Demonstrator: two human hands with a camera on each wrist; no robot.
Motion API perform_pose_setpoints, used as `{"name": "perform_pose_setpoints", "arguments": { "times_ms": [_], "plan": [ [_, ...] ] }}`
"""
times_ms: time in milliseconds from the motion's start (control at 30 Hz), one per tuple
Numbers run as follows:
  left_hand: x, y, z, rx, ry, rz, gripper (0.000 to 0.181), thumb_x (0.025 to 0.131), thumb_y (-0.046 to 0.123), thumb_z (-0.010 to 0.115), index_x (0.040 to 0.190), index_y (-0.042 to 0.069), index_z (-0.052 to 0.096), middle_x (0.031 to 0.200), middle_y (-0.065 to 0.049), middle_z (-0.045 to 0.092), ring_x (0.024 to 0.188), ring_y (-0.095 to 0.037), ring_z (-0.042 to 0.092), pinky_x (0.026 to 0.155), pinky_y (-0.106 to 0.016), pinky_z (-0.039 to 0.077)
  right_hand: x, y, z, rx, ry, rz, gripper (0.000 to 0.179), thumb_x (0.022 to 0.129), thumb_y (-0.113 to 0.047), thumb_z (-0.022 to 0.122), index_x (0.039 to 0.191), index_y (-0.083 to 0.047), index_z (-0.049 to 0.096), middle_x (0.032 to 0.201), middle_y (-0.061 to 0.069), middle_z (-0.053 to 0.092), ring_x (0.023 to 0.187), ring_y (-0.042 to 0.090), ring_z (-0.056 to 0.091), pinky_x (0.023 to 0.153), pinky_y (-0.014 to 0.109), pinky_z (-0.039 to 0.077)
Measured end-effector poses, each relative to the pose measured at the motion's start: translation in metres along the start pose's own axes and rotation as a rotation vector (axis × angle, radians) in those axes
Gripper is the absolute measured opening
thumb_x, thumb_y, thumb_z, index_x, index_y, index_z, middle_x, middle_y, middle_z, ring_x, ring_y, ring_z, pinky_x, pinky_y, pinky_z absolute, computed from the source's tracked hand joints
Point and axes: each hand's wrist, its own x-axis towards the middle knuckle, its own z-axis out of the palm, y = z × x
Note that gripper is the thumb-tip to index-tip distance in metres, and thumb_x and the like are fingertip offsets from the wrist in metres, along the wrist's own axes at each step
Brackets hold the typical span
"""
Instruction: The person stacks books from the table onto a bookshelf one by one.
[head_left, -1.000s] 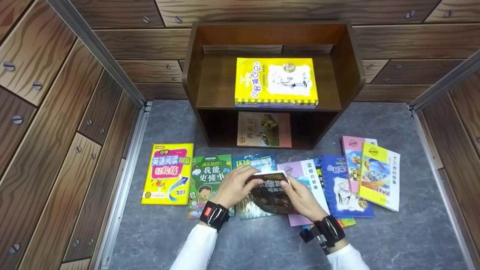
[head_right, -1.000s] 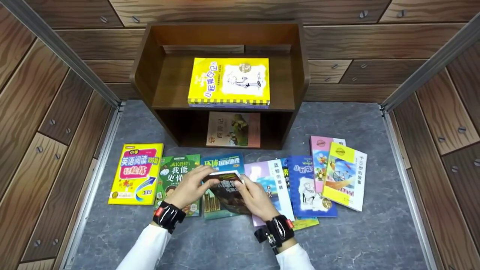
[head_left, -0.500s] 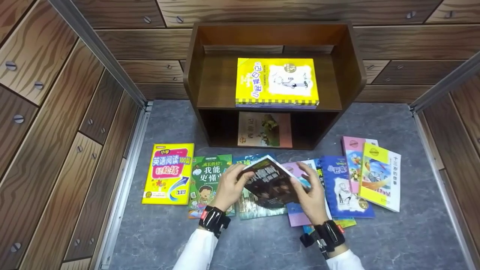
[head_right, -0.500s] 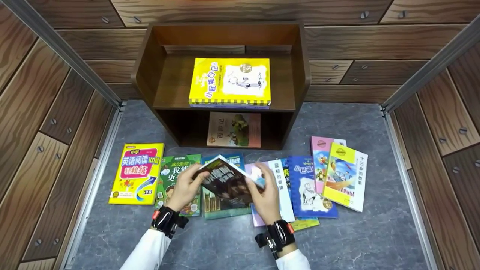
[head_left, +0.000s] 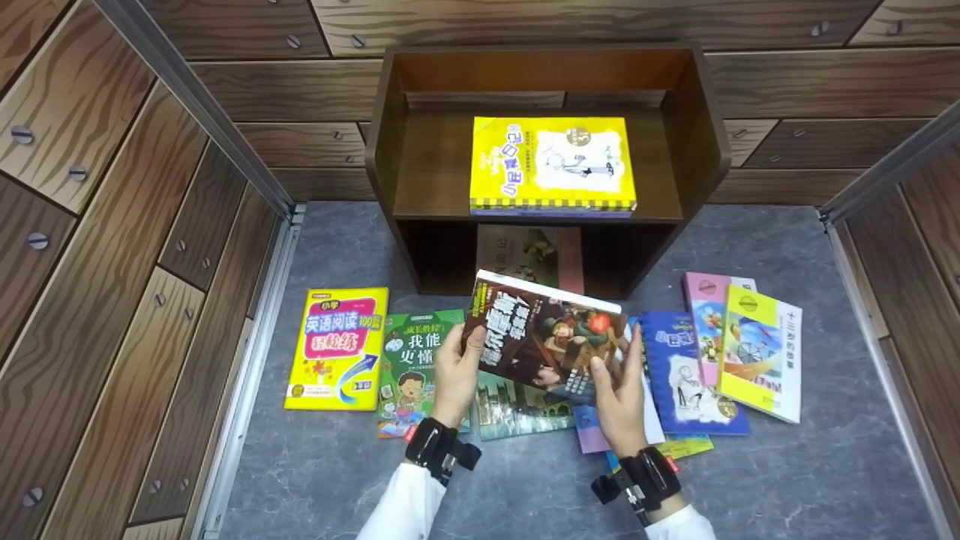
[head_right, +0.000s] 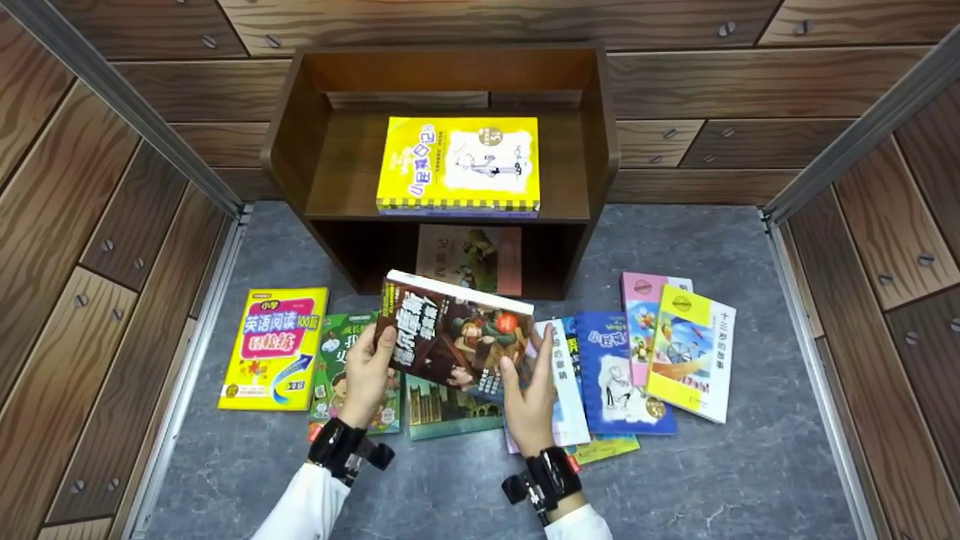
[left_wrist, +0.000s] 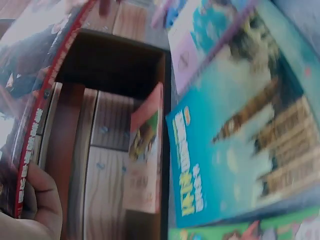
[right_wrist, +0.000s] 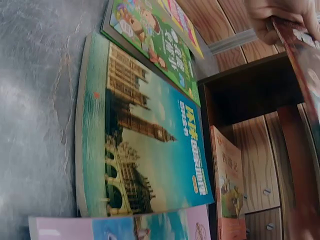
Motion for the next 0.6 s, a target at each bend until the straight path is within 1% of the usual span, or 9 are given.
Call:
{"name": "perform_pose_setpoints", "arguments": {
  "times_ms": [67, 167, 233, 300, 400, 467, 533, 567, 600],
  "plan": [
    [-0.003, -0.002, 0.004, -0.004, 0.024, -0.016, 0.016, 0.105, 0.005, 0.059, 0.114, 0.000, 0.071, 0.082, 0.000, 0.059, 0.077, -0.012, 0.052, 0.072, -0.026, 0.047, 0.000, 0.000, 0.002, 0.021, -0.022, -0.007, 0.080, 0.108, -0.006, 0.050, 0.168, -0.016, -0.002, 0.172, 0.022, 0.011, 0.155, 0.039, 0.022, 0.125, 0.030, 0.025],
    [-0.007, -0.005, 0.009, -0.007, 0.035, -0.037, 0.015, 0.105, 0.008, 0.060, 0.112, 0.000, 0.071, 0.079, 0.002, 0.053, 0.074, -0.011, 0.049, 0.069, -0.024, 0.044, 0.000, 0.001, 0.005, 0.020, -0.028, -0.016, 0.078, 0.109, -0.005, 0.048, 0.168, -0.014, -0.002, 0.173, 0.019, 0.006, 0.155, 0.038, 0.023, 0.121, 0.019, 0.026],
    [-0.010, -0.008, 0.011, -0.016, 0.022, -0.052, 0.017, 0.106, 0.012, 0.059, 0.113, 0.000, 0.070, 0.079, 0.000, 0.049, 0.073, -0.012, 0.047, 0.068, -0.024, 0.042, 0.000, 0.001, 0.007, 0.007, -0.012, -0.012, 0.076, 0.109, -0.005, 0.048, 0.168, -0.011, 0.001, 0.173, 0.019, 0.007, 0.155, 0.037, 0.021, 0.122, 0.018, 0.024],
    [-0.014, -0.011, 0.012, -0.040, 0.003, -0.074, 0.022, 0.106, 0.015, 0.059, 0.120, 0.000, 0.067, 0.086, -0.003, 0.057, 0.079, -0.013, 0.054, 0.075, -0.024, 0.048, 0.001, 0.001, 0.007, -0.013, 0.006, -0.002, 0.075, 0.108, -0.005, 0.049, 0.168, -0.009, 0.003, 0.173, 0.019, 0.007, 0.156, 0.036, 0.020, 0.125, 0.023, 0.022],
    [-0.020, -0.014, 0.012, -0.043, -0.028, -0.094, 0.037, 0.106, 0.018, 0.060, 0.139, 0.000, 0.057, 0.119, -0.013, 0.067, 0.106, -0.022, 0.065, 0.097, -0.034, 0.055, 0.002, 0.000, 0.006, -0.041, 0.016, 0.002, 0.074, 0.108, -0.005, 0.051, 0.167, -0.007, 0.006, 0.174, 0.017, 0.006, 0.158, 0.034, 0.014, 0.128, 0.032, 0.016],
    [-0.023, -0.015, 0.011, -0.015, -0.053, -0.092, 0.052, 0.105, 0.018, 0.062, 0.152, 0.003, 0.046, 0.142, -0.018, 0.059, 0.126, -0.030, 0.060, 0.109, -0.045, 0.050, 0.002, 0.000, 0.005, -0.062, 0.013, -0.002, 0.073, 0.107, -0.004, 0.052, 0.166, -0.004, 0.009, 0.173, 0.018, 0.008, 0.158, 0.035, 0.016, 0.127, 0.030, 0.016],
    [-0.025, -0.017, 0.010, 0.047, -0.085, -0.077, 0.064, 0.103, 0.019, 0.064, 0.159, 0.008, 0.036, 0.156, -0.018, 0.047, 0.140, -0.034, 0.050, 0.117, -0.053, 0.040, 0.003, 0.000, 0.004, -0.085, 0.014, -0.010, 0.071, 0.107, -0.003, 0.053, 0.165, -0.001, 0.013, 0.172, 0.021, 0.013, 0.157, 0.036, 0.018, 0.125, 0.021, 0.019],
    [-0.026, -0.018, 0.010, 0.077, -0.100, -0.070, 0.070, 0.101, 0.018, 0.066, 0.162, 0.011, 0.032, 0.161, -0.016, 0.041, 0.144, -0.034, 0.045, 0.120, -0.055, 0.036, 0.004, 0.000, 0.004, -0.092, 0.015, -0.009, 0.070, 0.106, -0.003, 0.054, 0.165, 0.000, 0.015, 0.171, 0.022, 0.015, 0.154, 0.038, 0.024, 0.121, 0.018, 0.027],
    [-0.027, -0.019, 0.010, 0.097, -0.114, -0.060, 0.075, 0.100, 0.017, 0.068, 0.163, 0.013, 0.028, 0.164, -0.015, 0.037, 0.147, -0.034, 0.041, 0.121, -0.057, 0.033, 0.004, 0.000, 0.003, -0.101, 0.018, -0.010, 0.070, 0.105, -0.002, 0.055, 0.164, 0.001, 0.017, 0.170, 0.023, 0.018, 0.154, 0.038, 0.026, 0.117, 0.014, 0.029]
  ]
}}
